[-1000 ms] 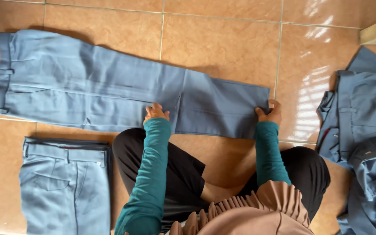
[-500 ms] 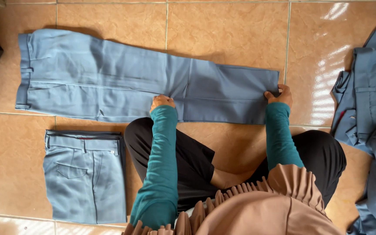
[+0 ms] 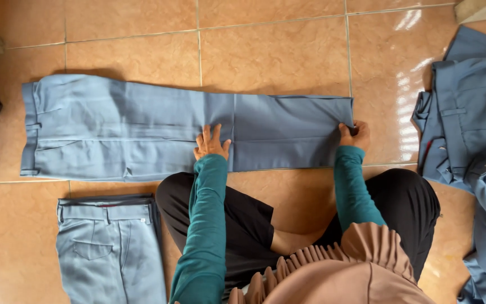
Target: The person sits on the floor and folds several pairs of blue trousers by hand. They lay each pair flat, fold the legs together, and then fold the garment into a compact rectangle before placing it on a growing stack.
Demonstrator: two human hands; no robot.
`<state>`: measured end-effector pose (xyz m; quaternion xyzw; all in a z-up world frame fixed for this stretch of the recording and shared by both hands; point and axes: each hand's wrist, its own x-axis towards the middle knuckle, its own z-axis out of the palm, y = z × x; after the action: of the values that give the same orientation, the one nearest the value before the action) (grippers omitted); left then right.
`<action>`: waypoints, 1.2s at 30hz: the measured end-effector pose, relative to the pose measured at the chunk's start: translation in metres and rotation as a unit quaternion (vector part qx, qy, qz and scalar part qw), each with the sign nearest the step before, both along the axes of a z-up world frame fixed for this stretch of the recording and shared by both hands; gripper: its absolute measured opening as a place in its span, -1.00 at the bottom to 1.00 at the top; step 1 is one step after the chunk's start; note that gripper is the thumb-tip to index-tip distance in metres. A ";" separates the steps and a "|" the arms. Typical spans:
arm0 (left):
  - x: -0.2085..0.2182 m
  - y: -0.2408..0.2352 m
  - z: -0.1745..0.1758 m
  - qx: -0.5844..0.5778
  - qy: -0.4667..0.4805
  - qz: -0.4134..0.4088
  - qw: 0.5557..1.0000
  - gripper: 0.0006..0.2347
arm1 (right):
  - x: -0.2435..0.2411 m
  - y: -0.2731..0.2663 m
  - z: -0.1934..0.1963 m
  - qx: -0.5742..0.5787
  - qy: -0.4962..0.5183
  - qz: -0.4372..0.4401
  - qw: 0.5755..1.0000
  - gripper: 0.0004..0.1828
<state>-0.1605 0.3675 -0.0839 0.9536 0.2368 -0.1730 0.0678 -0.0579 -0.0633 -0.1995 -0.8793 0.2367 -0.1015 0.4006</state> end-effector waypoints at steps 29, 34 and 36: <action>0.096 -0.085 -0.046 0.015 -0.209 -0.271 0.939 -0.51 | -0.007 0.157 0.067 -0.335 -0.070 0.345 0.874 -0.32; 0.106 -0.039 -0.048 0.041 -0.176 -0.219 0.959 -0.51 | 0.029 0.055 0.069 -0.335 -0.031 0.333 0.881 -0.38; 0.104 -0.031 -0.038 0.062 -0.158 -0.207 0.964 -0.50 | 0.041 0.018 0.061 -0.309 0.032 0.323 0.894 -0.36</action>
<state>-0.0561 0.3367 -0.1219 0.9994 0.0310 -0.0150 0.0083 -0.0173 -0.0449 -0.1380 -0.9895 -0.0912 -0.0066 0.1119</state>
